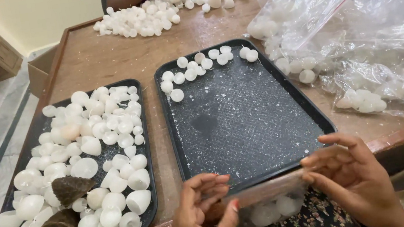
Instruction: The person sorts white waxy objects from a tray and places them into a plastic bag, then uses a strip of adhesive to seal the bag.
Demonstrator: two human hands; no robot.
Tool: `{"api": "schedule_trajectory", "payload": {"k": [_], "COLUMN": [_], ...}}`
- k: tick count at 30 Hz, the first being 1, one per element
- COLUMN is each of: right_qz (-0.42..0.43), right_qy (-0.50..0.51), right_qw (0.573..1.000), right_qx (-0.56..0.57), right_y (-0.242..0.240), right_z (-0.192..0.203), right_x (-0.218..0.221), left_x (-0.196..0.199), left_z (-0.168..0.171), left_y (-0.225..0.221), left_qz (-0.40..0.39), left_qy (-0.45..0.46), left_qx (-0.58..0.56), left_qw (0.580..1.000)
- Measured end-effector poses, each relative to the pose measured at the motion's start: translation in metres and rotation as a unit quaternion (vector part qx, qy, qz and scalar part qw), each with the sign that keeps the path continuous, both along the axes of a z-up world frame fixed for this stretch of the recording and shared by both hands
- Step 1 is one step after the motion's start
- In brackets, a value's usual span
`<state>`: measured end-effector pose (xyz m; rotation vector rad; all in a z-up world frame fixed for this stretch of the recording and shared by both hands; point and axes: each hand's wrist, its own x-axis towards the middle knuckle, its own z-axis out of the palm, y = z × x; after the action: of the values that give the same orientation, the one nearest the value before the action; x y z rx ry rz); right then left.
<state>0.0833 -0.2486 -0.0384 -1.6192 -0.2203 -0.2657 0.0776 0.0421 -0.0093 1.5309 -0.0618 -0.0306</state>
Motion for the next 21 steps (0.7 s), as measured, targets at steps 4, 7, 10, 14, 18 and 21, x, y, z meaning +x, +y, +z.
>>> {"api": "schedule_trajectory", "payload": {"k": [4,7,10,14,18,21], "right_qz": [0.042,0.043,0.018,-0.020,-0.050,-0.056], "right_qy": [-0.050,-0.119,-0.139,-0.143,-0.100,-0.098], "right_qw": [0.997,0.977,0.972,0.968,0.989,0.984], "right_qx": [-0.029,-0.171,-0.189,-0.204,-0.101,-0.141], "right_y": [0.010,0.016,0.015,0.009,0.000,-0.002], "right_z": [0.006,0.013,0.011,0.008,-0.002,0.025], "right_x": [-0.019,-0.033,-0.043,-0.048,-0.050,-0.048], "left_x": [-0.025,-0.033,-0.034,-0.036,-0.040,-0.042], "left_z": [0.022,0.029,0.031,0.025,0.019,0.008], "left_y": [-0.023,-0.046,-0.057,-0.057,-0.038,-0.024], "left_qz": [0.002,-0.029,-0.112,-0.092,-0.102,-0.073], "left_qy": [-0.328,-0.353,-0.251,-0.214,-0.160,-0.113], "left_qx": [0.246,0.318,0.319,0.314,0.340,0.335], "left_qw": [0.912,0.879,0.907,0.920,0.921,0.933]}}
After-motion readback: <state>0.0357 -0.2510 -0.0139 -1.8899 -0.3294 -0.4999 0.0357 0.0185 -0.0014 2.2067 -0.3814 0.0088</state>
